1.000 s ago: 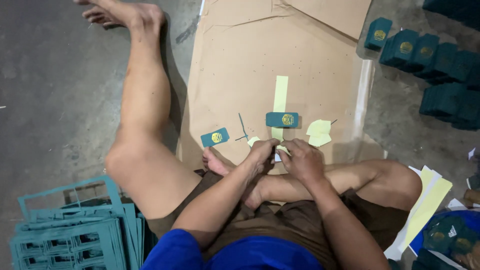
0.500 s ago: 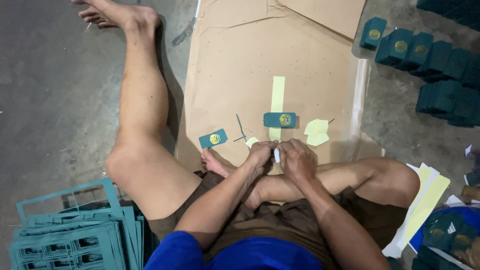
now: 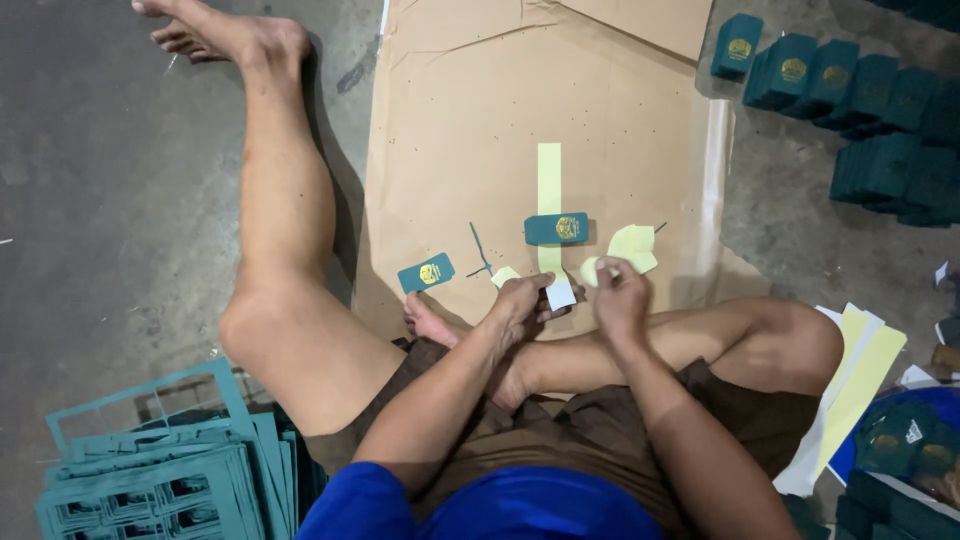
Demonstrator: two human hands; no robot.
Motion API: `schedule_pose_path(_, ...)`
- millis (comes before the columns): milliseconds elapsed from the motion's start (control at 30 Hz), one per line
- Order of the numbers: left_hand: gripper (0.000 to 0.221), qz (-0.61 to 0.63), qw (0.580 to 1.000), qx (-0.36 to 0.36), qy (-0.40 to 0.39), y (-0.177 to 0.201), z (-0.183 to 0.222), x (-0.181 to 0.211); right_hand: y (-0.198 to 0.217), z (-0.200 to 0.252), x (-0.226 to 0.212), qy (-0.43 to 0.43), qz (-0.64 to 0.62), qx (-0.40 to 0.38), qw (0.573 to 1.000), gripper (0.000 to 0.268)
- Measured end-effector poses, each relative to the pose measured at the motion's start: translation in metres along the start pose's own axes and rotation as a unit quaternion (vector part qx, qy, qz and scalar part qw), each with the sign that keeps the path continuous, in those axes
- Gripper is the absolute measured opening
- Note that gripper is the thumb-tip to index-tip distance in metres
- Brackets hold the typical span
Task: Applying small gold stickers to the center of small green gift boxes while sitting on the floor.
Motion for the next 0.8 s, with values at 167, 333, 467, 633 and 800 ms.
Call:
schedule_pose_path(167,0.039,-0.106,0.994,-0.004,-0.021,0.002,0.007,0.002,0.039,-0.016,0.006,0.076,-0.039,0.118,0.989,0.011)
schedule_pose_path(333,0.046,-0.554,0.793,0.102,-0.23,-0.004,0.045,0.04,0.065,-0.003,-0.05,0.198,0.314,0.14,0.918,0.028)
schedule_pose_path(467,0.035,-0.64,0.698,0.16,-0.278,-0.01,0.074,0.073,0.053,-0.02,-0.056,0.147,0.202,0.06,0.966,0.042)
schedule_pose_path(633,0.049,-0.386,0.817,0.047,-0.426,0.004,0.019,0.083,-0.02,-0.06,0.007,0.095,-0.116,-0.136,0.979,0.063)
schedule_pose_path(800,0.055,-0.31,0.873,0.027,-0.375,0.019,-0.016,0.076,-0.023,-0.055,-0.01,0.092,-0.137,-0.173,0.971,0.058)
Point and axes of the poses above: each hand's wrist, its own z-axis away from the middle knuckle, its own y-axis out of the back of the hand, x = y × z, the point moved 5 cm from there along -z, towards the middle knuckle, and after that the axes turned 10 degrees about z, right-handed, at the moved point
